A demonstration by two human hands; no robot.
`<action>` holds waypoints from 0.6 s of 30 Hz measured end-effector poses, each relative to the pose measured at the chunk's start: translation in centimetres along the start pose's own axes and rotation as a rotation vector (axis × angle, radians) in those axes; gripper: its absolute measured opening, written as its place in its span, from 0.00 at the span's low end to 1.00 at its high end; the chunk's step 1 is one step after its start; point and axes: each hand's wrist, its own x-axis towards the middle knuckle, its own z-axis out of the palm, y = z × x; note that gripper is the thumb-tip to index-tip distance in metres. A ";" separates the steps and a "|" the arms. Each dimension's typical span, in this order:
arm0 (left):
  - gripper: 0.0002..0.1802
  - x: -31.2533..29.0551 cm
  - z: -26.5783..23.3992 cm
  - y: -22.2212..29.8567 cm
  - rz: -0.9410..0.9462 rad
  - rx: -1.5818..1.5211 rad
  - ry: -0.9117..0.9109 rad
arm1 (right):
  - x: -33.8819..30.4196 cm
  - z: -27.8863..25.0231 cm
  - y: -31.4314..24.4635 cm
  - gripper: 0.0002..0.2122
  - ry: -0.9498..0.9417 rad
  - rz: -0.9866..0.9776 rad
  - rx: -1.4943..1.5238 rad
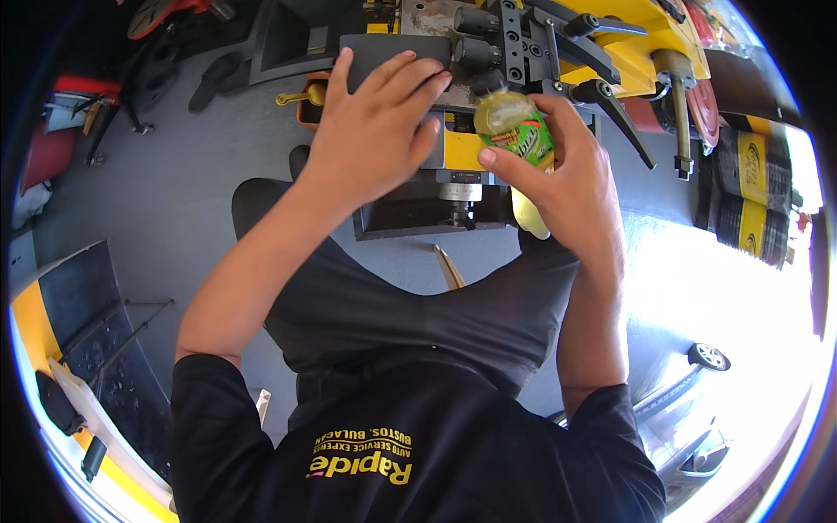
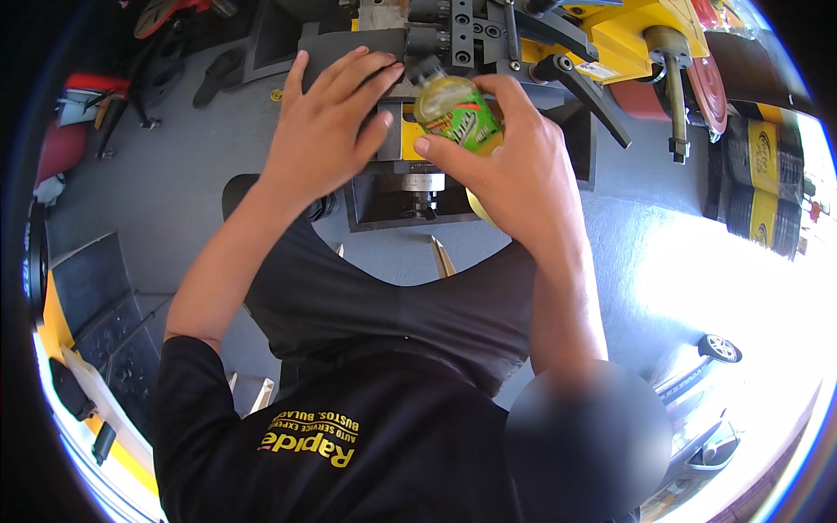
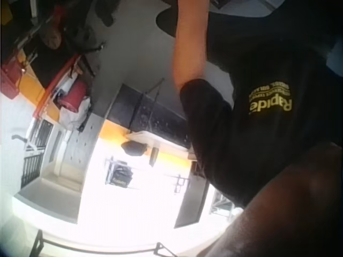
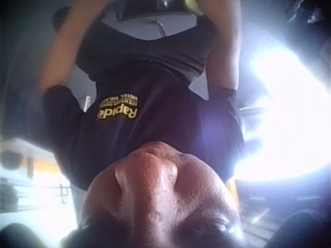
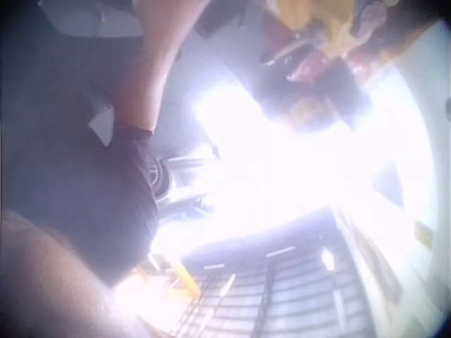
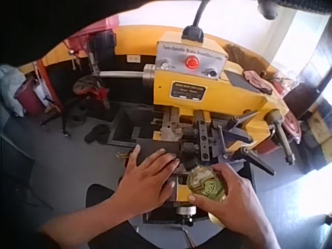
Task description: The person cleans a yellow brake lathe by applying liquid from a bottle onto a sponge and scrubbing various surfaces. They then use a cloth to wipe the machine, repeating the scrubbing and wiping actions across different parts of the equipment.
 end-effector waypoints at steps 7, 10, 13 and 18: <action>0.31 -1.7 -0.3 1.5 0.033 -0.032 0.014 | 3.1 -0.3 -3.4 0.36 0.027 -0.100 -0.264; 0.30 -1.1 -0.5 1.7 0.005 -0.061 0.018 | 4.9 -0.7 -3.9 0.38 0.007 -0.078 -0.238; 0.29 -2.3 -1.0 2.7 0.020 -0.106 -0.018 | 5.6 -0.4 -4.0 0.39 0.037 -0.084 -0.231; 0.29 -1.5 -0.9 2.0 0.010 -0.075 -0.001 | 6.7 -1.1 -4.4 0.38 -0.004 -0.057 -0.287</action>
